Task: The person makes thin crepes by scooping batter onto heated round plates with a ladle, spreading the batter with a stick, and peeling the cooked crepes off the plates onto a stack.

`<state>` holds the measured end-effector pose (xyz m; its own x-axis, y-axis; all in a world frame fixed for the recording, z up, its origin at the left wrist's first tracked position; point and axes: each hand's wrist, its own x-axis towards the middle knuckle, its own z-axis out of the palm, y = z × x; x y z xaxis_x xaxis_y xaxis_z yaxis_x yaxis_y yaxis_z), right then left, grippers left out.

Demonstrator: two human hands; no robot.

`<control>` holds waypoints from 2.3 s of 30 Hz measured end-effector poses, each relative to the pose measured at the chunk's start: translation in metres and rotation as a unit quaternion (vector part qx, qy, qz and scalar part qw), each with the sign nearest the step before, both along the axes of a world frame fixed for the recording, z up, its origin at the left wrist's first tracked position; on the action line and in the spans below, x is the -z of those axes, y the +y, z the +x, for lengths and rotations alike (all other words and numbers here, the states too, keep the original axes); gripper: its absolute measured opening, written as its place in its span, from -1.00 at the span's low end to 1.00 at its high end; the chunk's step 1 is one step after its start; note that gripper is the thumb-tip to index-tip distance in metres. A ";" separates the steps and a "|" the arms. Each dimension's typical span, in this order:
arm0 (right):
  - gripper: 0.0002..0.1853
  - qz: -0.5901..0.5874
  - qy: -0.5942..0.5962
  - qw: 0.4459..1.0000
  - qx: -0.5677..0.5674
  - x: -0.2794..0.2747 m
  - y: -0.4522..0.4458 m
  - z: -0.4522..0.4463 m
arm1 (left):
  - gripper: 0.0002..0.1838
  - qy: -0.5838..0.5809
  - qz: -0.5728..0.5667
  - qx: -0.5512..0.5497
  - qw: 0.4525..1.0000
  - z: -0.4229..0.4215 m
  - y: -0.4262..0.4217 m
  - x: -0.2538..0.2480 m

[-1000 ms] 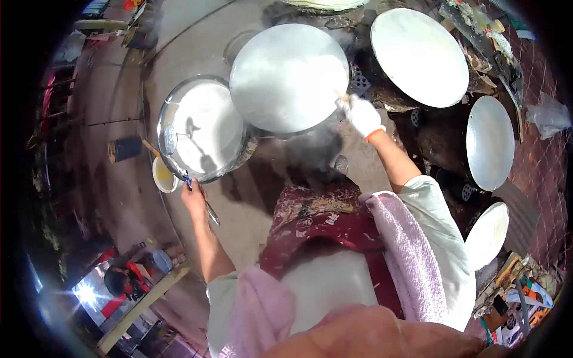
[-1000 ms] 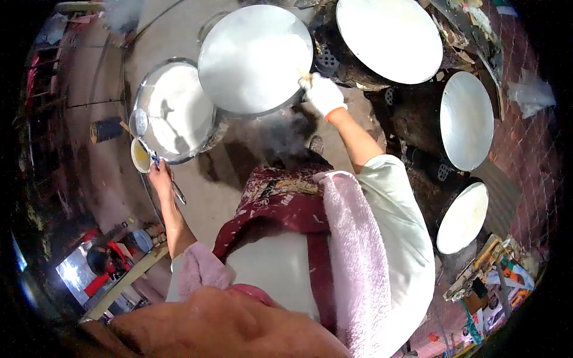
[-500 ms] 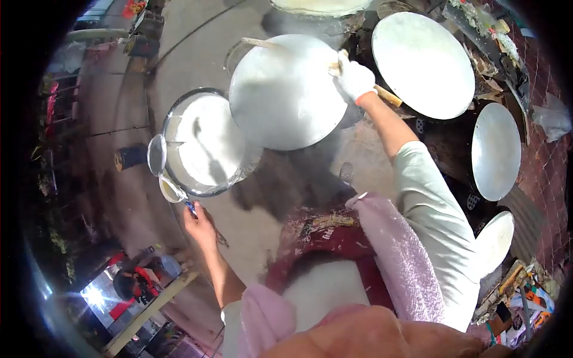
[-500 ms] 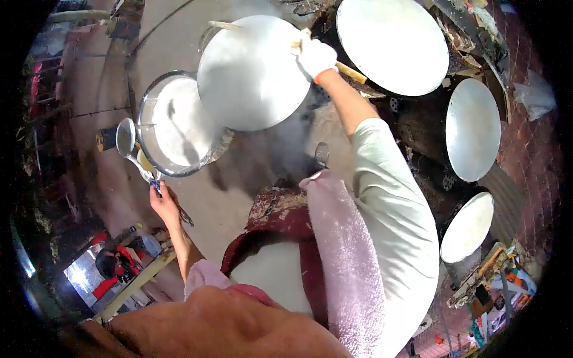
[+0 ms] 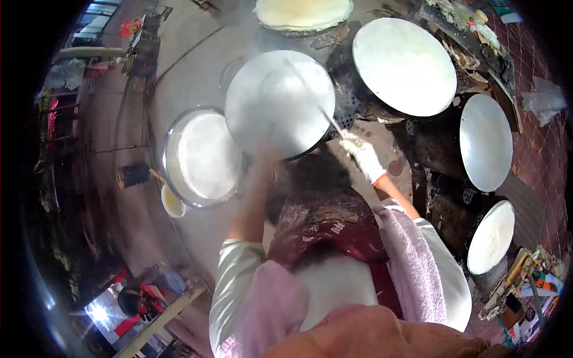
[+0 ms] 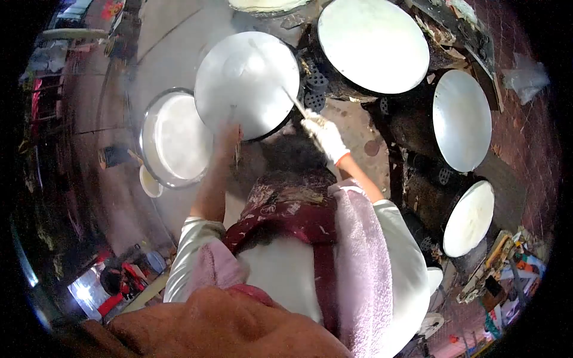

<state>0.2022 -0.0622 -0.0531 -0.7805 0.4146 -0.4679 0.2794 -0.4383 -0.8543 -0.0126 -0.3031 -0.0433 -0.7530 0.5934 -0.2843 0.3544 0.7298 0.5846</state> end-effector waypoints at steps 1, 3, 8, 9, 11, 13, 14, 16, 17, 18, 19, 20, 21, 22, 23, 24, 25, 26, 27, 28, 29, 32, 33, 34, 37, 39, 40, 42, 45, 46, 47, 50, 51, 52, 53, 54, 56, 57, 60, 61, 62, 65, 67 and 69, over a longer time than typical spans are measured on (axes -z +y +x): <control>-0.63 0.039 -0.022 0.999 -0.008 0.005 0.013 -0.008 | -0.83 -0.026 0.056 -0.038 0.997 -0.006 0.010 0.001; -0.64 0.045 0.014 0.999 -0.027 0.026 0.025 -0.014 | -0.85 -0.037 0.087 -0.082 0.992 -0.026 0.034 0.009; -0.64 0.115 -0.048 0.990 -0.060 0.001 -0.003 0.011 | -0.86 -0.118 0.151 -0.097 0.977 -0.090 0.061 0.020; -0.64 0.092 -0.046 0.995 -0.008 0.016 -0.016 0.021 | -0.86 -0.159 0.200 -0.056 0.965 -0.098 0.060 0.019; -0.65 0.127 -0.029 0.988 0.085 0.011 -0.056 0.034 | -0.86 -0.297 0.377 0.103 0.871 -0.097 0.053 0.009; -0.67 0.005 -0.018 0.992 0.124 0.025 -0.110 0.019 | -0.84 -0.398 0.404 0.087 0.819 -0.091 0.046 -0.003; -0.67 -0.096 -0.046 0.986 0.131 0.023 -0.131 0.004 | -0.82 -0.432 0.346 -0.005 0.833 -0.079 0.045 -0.013; -0.64 -0.161 -0.075 0.979 0.098 -0.018 -0.153 -0.018 | -0.82 -0.466 0.282 -0.126 0.829 -0.062 0.027 -0.033; -0.59 -0.159 -0.066 0.981 0.086 -0.021 -0.154 -0.022 | -0.83 -0.474 0.283 -0.153 0.819 -0.056 0.016 -0.043; -0.60 -0.121 -0.087 0.983 0.106 -0.026 -0.147 -0.019 | -0.84 -0.481 0.283 -0.181 0.810 -0.049 0.011 -0.052; -0.61 -0.075 -0.075 0.985 0.133 -0.026 -0.147 -0.020 | -0.81 -0.492 0.276 -0.188 0.804 -0.050 0.005 -0.052; -0.62 -0.056 -0.065 0.986 0.143 -0.002 -0.154 -0.022 | -0.80 -0.499 0.271 -0.216 0.794 -0.048 0.004 -0.051; -0.64 -0.036 -0.056 0.986 0.152 0.002 -0.161 -0.028 | -0.80 -0.505 0.264 -0.246 0.784 -0.040 0.004 -0.055; -0.65 -0.016 -0.046 0.986 0.162 0.006 -0.168 -0.034 | -0.80 -0.511 0.258 -0.276 0.772 -0.036 0.004 -0.057; -0.68 -0.072 -0.054 0.985 0.144 0.009 -0.179 -0.034 | -0.79 -0.539 0.250 -0.287 0.752 -0.037 0.006 -0.045; -0.71 -0.128 -0.062 0.982 0.125 -0.026 -0.186 -0.044 | -0.81 -0.574 0.266 -0.268 0.726 -0.035 0.008 -0.035; -0.70 -0.195 -0.049 0.976 0.089 -0.026 -0.189 -0.047 | -0.81 -0.605 0.301 -0.262 0.690 -0.038 0.013 -0.027; -0.68 -0.182 -0.056 0.979 0.079 -0.029 -0.183 -0.044 | -0.79 -0.633 0.335 -0.254 0.650 -0.041 0.016 -0.020; -0.66 -0.168 -0.063 0.981 0.070 -0.045 -0.170 -0.039 | -0.79 -0.543 0.383 -0.235 0.709 -0.033 0.011 -0.076; -0.64 -0.155 -0.069 0.984 0.060 -0.057 -0.158 -0.037 | -0.78 -0.573 0.373 -0.167 0.711 -0.059 -0.005 -0.078; -0.61 -0.046 -0.095 0.990 0.093 -0.060 -0.148 -0.036 | -0.78 -0.760 0.421 -0.178 0.462 -0.082 -0.016 -0.071; -0.61 0.028 -0.101 0.984 0.142 0.007 -0.123 -0.030 | -0.77 -0.755 0.409 -0.099 0.503 -0.091 -0.021 -0.097; -0.61 0.066 -0.110 0.990 0.060 -0.015 -0.126 -0.030 | -0.77 -0.660 0.376 -0.052 0.649 -0.089 -0.017 -0.119; -0.61 0.107 -0.116 0.987 -0.022 -0.040 -0.125 -0.031 | -0.73 -0.591 0.363 -0.026 0.720 -0.090 -0.008 -0.136; -0.61 0.115 -0.070 0.989 -0.060 -0.039 -0.117 -0.020 | -0.74 -0.488 0.331 0.021 0.807 -0.069 0.031 -0.194; -0.55 0.224 -0.001 0.970 0.094 -0.003 -0.098 0.005 | -0.75 -0.470 0.306 0.047 0.827 -0.047 0.071 -0.218; -0.49 0.166 -0.069 0.983 0.035 -0.015 -0.080 0.030 | -0.72 -0.476 0.299 0.070 0.824 -0.034 0.089 -0.224; -0.44 0.246 -0.082 0.957 -0.128 -0.030 -0.043 0.086 | -0.68 -0.573 0.302 0.088 0.757 -0.003 0.132 -0.229; -0.49 0.229 -0.086 0.967 0.074 -0.039 -0.003 0.185 | -0.64 -0.666 0.273 0.138 0.680 0.061 0.211 -0.220; -0.58 0.197 -0.069 0.959 0.190 -0.026 0.013 0.218 | -0.65 -0.682 0.242 0.169 0.669 0.081 0.241 -0.210; -0.58 0.192 -0.100 0.937 0.274 -0.031 0.032 0.261 | -0.67 -0.697 0.224 0.178 0.658 0.109 0.274 -0.201; -0.42 0.199 -0.078 0.833 0.511 0.003 0.073 0.368 | -0.69 -0.655 0.162 0.197 0.711 0.204 0.367 -0.195; -0.43 0.194 -0.092 0.816 0.537 -0.003 0.090 0.390 | -0.68 -0.640 0.154 0.215 0.722 0.238 0.399 -0.191; -0.44 0.188 -0.107 0.798 0.563 -0.018 0.104 0.409 | -0.68 -0.626 0.144 0.231 0.731 0.269 0.432 -0.183; -0.42 0.174 -0.072 0.788 0.585 -0.040 0.109 0.405 | -0.68 -0.642 0.138 0.244 0.714 0.276 0.453 -0.163; -0.42 0.184 -0.060 0.777 0.599 -0.037 0.121 0.408 | -0.67 -0.659 0.131 0.254 0.696 0.290 0.479 -0.139; -0.41 0.180 -0.127 0.774 0.594 -0.059 0.148 0.406 | -0.64 -0.661 0.126 0.242 0.700 0.339 0.524 -0.117; -0.40 0.244 -0.208 0.757 0.569 -0.053 0.163 0.405 | -0.62 -0.651 0.125 0.241 0.709 0.362 0.545 -0.103; -0.34 0.333 -0.454 0.720 0.406 -0.029 0.197 0.397 | -0.56 -0.647 0.126 0.218 0.720 0.412 0.589 -0.059; -0.31 0.339 -0.514 0.702 0.357 -0.022 0.201 0.392 | -0.64 -0.645 0.129 0.187 0.730 0.421 0.596 -0.048; -0.28 0.322 -0.560 0.690 0.326 -0.010 0.205 0.389 | -0.67 -0.608 0.136 0.202 0.755 0.422 0.598 -0.036; -0.33 0.295 -0.576 0.680 0.345 -0.006 0.206 0.385 | -0.81 -0.468 0.172 0.255 0.828 0.412 0.607 -0.027; -0.40 0.260 -0.506 0.714 0.409 0.001 0.214 0.373 | -0.79 -0.303 0.211 0.305 0.878 0.382 0.606 -0.025; -0.52 0.219 -0.352 0.729 0.544 0.002 0.224 0.348 | -0.79 -0.206 0.308 0.342 0.864 0.344 0.614 -0.008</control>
